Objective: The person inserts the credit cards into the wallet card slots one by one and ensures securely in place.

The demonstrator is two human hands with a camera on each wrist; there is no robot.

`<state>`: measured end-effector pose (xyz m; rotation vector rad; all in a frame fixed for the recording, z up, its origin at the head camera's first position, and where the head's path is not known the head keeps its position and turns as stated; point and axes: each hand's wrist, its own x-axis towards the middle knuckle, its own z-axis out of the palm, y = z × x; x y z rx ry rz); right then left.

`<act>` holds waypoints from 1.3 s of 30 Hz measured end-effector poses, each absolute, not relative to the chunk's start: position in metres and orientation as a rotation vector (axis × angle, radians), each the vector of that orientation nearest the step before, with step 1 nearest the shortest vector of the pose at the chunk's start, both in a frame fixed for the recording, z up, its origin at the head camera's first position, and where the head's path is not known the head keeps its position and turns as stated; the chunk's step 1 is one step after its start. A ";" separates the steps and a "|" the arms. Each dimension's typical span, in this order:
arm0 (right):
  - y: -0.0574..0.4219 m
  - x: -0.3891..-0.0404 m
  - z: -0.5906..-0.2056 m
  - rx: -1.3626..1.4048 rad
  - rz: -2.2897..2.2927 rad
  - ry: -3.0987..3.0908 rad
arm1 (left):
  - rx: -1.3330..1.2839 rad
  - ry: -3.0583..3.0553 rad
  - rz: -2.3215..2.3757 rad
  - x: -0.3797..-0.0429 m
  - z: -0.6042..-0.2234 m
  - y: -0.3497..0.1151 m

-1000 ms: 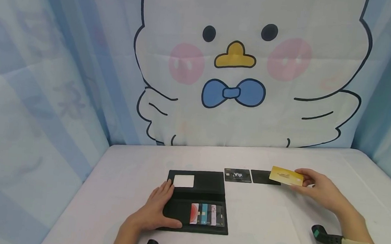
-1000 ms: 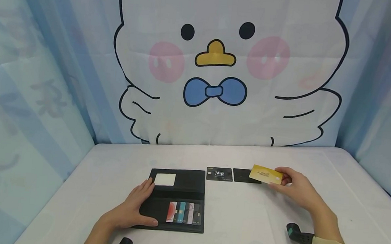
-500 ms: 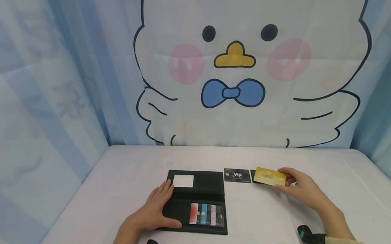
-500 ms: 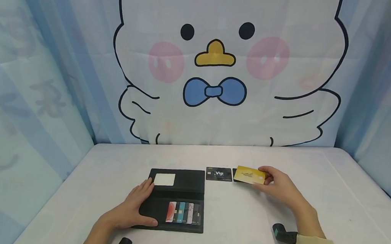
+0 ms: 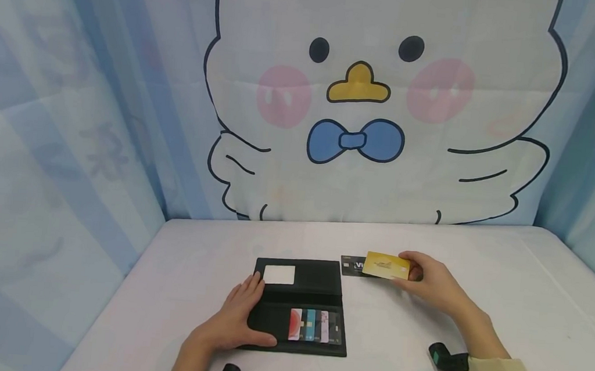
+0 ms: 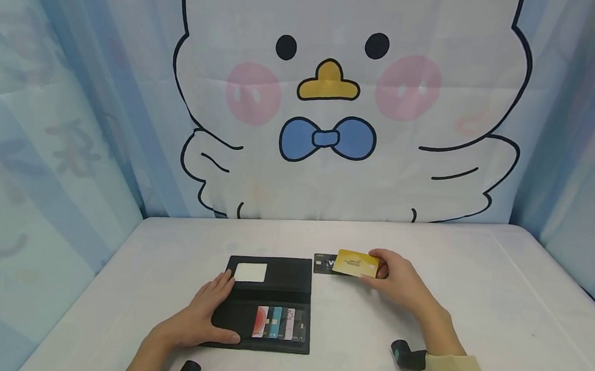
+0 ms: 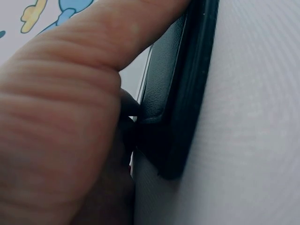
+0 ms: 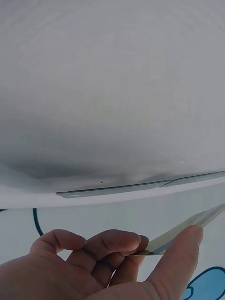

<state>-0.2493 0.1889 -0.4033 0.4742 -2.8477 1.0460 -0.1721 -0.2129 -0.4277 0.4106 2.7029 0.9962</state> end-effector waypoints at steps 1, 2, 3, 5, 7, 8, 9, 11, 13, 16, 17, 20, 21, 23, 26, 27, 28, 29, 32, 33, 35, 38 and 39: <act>0.187 -0.249 -0.403 0.479 1.045 -2.846 | 0.412 2.703 0.997 -0.172 -0.428 -0.213; 0.185 -0.250 -0.403 0.487 1.042 -2.842 | 0.411 2.704 0.996 -0.172 -0.428 -0.213; 0.182 -0.250 -0.403 0.495 1.038 -2.840 | 0.410 2.704 0.997 -0.172 -0.428 -0.213; 0.178 -0.250 -0.403 0.507 1.033 -2.838 | 0.404 2.706 0.996 -0.171 -0.429 -0.214; 0.175 -0.249 -0.403 0.514 1.033 -2.837 | 0.396 2.707 0.994 -0.171 -0.429 -0.214; 0.173 -0.249 -0.403 0.518 1.030 -2.838 | 0.393 2.708 0.992 -0.171 -0.429 -0.214; 0.171 -0.249 -0.402 0.519 1.031 -2.840 | 0.392 2.708 0.990 -0.171 -0.429 -0.214; 0.169 -0.249 -0.403 0.522 1.033 -2.844 | 0.389 2.709 0.987 -0.171 -0.430 -0.214; 0.166 -0.250 -0.403 0.528 1.038 -2.844 | 0.390 2.710 0.988 -0.171 -0.429 -0.214; 0.163 -0.250 -0.404 0.538 1.044 -2.849 | 0.389 2.711 0.988 -0.171 -0.429 -0.214; 0.161 -0.250 -0.404 0.542 1.047 -2.852 | 0.389 2.711 0.990 -0.171 -0.429 -0.214; 0.157 -0.251 -0.405 0.554 1.050 -2.864 | 0.389 2.708 0.988 -0.171 -0.428 -0.214; 0.155 -0.251 -0.405 0.557 1.051 -2.868 | 0.389 2.706 0.989 -0.171 -0.428 -0.214; 0.152 -0.251 -0.405 0.570 1.046 -2.871 | 0.387 2.704 0.991 -0.171 -0.427 -0.214; 0.148 -0.251 -0.406 0.577 1.020 -2.871 | 0.387 2.705 0.991 -0.171 -0.428 -0.214; 0.146 -0.250 -0.406 0.580 1.012 -2.872 | 0.387 2.706 0.989 -0.171 -0.428 -0.214; 0.144 -0.250 -0.406 0.583 1.003 -2.871 | 0.386 2.706 0.989 -0.170 -0.428 -0.215; 0.143 -0.250 -0.406 0.586 0.996 -2.872 | 0.388 2.706 0.988 -0.170 -0.428 -0.215; 0.138 -0.249 -0.405 0.587 0.987 -2.878 | 0.395 2.704 0.990 -0.170 -0.427 -0.215; 0.136 -0.249 -0.405 0.590 0.985 -2.881 | 0.397 2.701 0.992 -0.169 -0.426 -0.214; 0.134 -0.250 -0.405 0.589 0.984 -2.887 | 0.403 2.697 0.996 -0.168 -0.425 -0.214; 0.132 -0.251 -0.406 0.586 0.978 -2.898 | 0.408 2.696 0.996 -0.167 -0.423 -0.214; 0.131 -0.251 -0.406 0.587 0.975 -2.902 | 0.410 2.696 0.994 -0.167 -0.423 -0.214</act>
